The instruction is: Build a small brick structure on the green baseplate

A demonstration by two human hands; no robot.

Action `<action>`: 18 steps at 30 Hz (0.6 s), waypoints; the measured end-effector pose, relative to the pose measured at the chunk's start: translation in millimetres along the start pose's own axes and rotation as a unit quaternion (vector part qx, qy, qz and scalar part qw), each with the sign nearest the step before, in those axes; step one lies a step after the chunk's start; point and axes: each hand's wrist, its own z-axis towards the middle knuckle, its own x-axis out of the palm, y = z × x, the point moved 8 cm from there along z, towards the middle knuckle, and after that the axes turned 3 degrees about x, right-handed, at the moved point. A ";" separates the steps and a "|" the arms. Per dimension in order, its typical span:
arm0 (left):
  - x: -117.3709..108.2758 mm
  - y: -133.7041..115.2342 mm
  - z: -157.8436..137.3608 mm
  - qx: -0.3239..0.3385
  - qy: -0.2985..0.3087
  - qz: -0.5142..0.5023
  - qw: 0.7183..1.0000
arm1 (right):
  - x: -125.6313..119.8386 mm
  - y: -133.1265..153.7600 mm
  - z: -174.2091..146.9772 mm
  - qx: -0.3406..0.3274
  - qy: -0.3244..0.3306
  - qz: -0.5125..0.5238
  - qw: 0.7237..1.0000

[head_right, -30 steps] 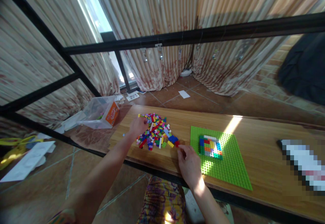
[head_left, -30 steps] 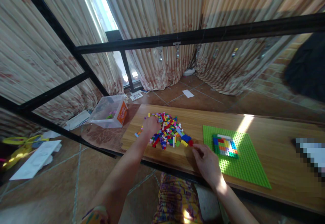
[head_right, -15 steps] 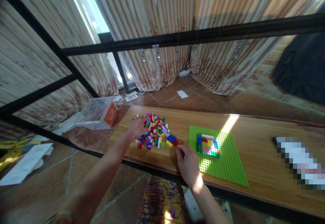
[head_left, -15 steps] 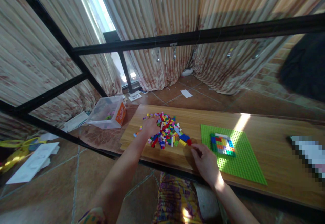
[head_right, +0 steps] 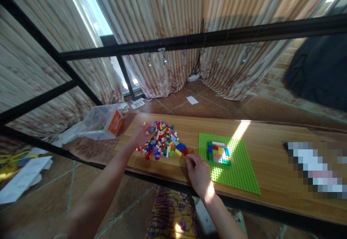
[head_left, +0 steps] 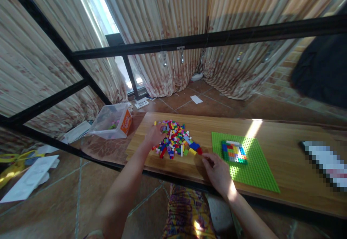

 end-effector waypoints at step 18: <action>45.2 -81.8 -104.1 -0.141 0.058 -0.793 0.590 | 5.7 116.6 14.3 -0.157 0.048 0.123 0.979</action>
